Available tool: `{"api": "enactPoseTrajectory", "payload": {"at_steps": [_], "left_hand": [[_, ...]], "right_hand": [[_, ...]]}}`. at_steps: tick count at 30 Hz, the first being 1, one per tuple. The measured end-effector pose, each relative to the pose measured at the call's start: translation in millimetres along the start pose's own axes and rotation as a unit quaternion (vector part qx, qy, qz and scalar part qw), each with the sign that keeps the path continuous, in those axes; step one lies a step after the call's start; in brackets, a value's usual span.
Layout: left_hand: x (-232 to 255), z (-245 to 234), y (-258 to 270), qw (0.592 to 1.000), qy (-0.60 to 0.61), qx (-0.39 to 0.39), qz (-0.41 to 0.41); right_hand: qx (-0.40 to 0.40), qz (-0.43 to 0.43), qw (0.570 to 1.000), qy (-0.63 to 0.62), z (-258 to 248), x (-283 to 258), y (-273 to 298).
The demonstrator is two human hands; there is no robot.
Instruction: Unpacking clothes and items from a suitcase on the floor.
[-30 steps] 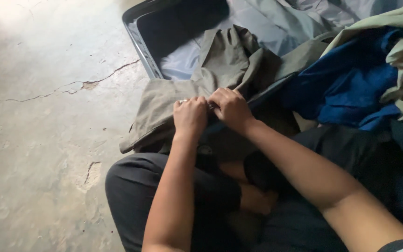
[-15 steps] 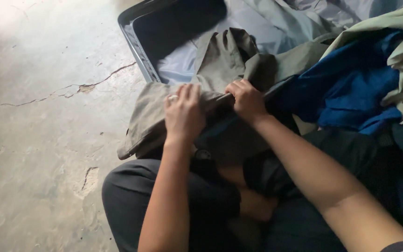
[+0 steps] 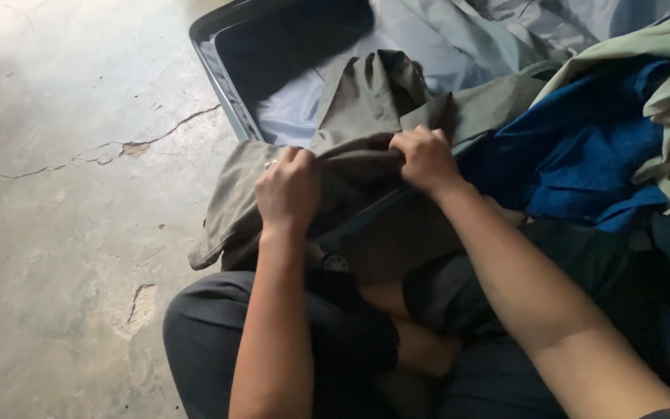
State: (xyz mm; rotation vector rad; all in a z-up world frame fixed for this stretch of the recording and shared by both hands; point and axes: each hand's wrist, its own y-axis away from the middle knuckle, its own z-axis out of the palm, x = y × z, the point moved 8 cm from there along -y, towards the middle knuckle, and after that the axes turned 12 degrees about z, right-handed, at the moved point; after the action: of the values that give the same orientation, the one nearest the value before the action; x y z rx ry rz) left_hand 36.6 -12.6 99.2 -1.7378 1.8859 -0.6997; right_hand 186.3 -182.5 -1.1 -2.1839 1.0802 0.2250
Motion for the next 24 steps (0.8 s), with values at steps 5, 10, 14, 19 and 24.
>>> {"api": "enactPoseTrajectory", "payload": {"at_steps": [5, 10, 14, 19, 24], "left_hand": [[-22.3, 0.7, 4.1, 0.999, -0.006, -0.018, -0.042], [-42.6, -6.2, 5.6, 0.993, 0.015, -0.039, -0.107], [-43.5, -8.8, 6.4, 0.992, 0.005, -0.044, -0.119], [-52.2, -1.5, 10.1, 0.987, 0.045, -0.054, -0.142], [-66.9, 7.7, 19.2, 0.981, 0.078, -0.070, -0.166]], "right_hand": [[-0.105, 0.019, 0.992, 0.062, 23.0, -1.0, 1.6], [-0.059, 0.007, 0.998, 0.011, 4.5, 15.0, -11.0], [-0.166, 0.116, 0.965, -0.169, -25.4, 12.3, -18.7], [-0.036, 0.109, 0.978, -0.173, -37.0, 32.7, -20.4], [-0.085, 0.179, 0.949, -0.244, -18.9, 46.6, -19.3]]}}
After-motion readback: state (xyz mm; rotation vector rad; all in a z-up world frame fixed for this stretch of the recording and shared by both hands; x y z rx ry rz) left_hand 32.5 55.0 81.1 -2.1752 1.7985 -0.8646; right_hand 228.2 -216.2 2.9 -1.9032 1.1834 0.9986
